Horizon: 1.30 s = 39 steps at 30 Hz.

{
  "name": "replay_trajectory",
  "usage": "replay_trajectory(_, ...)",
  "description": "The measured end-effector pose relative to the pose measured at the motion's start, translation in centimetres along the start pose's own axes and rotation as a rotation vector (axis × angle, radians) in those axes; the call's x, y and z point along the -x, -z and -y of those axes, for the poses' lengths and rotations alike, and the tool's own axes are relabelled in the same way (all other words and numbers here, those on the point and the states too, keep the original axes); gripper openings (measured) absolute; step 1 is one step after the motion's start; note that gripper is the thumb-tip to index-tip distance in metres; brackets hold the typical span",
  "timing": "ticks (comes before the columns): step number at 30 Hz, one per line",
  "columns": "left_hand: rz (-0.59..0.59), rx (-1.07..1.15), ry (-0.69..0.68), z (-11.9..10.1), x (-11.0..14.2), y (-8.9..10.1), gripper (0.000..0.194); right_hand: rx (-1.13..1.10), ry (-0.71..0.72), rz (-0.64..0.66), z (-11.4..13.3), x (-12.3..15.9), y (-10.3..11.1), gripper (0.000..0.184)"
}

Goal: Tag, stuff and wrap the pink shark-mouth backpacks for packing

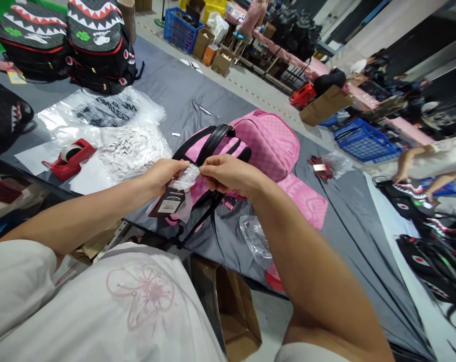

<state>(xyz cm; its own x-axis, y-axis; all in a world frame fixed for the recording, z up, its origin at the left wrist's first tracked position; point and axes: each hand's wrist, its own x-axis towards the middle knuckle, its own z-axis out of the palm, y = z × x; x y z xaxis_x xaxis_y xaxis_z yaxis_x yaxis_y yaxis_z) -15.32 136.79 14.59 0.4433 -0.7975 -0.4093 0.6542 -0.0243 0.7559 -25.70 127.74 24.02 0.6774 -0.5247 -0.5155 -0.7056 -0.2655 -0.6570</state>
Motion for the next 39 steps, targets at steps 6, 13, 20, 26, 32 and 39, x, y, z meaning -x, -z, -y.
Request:
replay_trajectory(6, 0.019, 0.023, 0.001, 0.0, 0.0, 0.1, 0.018, 0.006, 0.000, -0.001, -0.1, -0.2, 0.2, 0.034)
replay_trajectory(13, 0.077, -0.039, 0.028, -0.7, 0.6, 0.2, 0.020, -0.162, 0.081, 0.009, -1.8, -0.3, 0.8, 0.029)
replay_trajectory(20, 0.162, -0.347, -0.107, -0.3, 0.8, 1.2, 0.021, -0.367, 0.491, -0.460, -5.7, 1.7, -3.4, 0.027)
replay_trajectory(26, 0.227, -0.809, -0.504, 1.5, 2.3, 2.2, 0.047, -0.293, 0.736, -0.778, -9.4, 0.9, -7.7, 0.037)
replay_trajectory(32, 0.039, -0.902, -0.752, 2.5, 3.4, 2.2, 0.049, 0.109, 0.826, -1.143, -11.1, 0.1, -10.1, 0.057)
replay_trajectory(39, 0.048, -0.581, -0.612, 3.4, 1.8, 2.9, 0.028, 0.488, 0.753, -1.389, -10.1, -0.6, -11.0, 0.060)
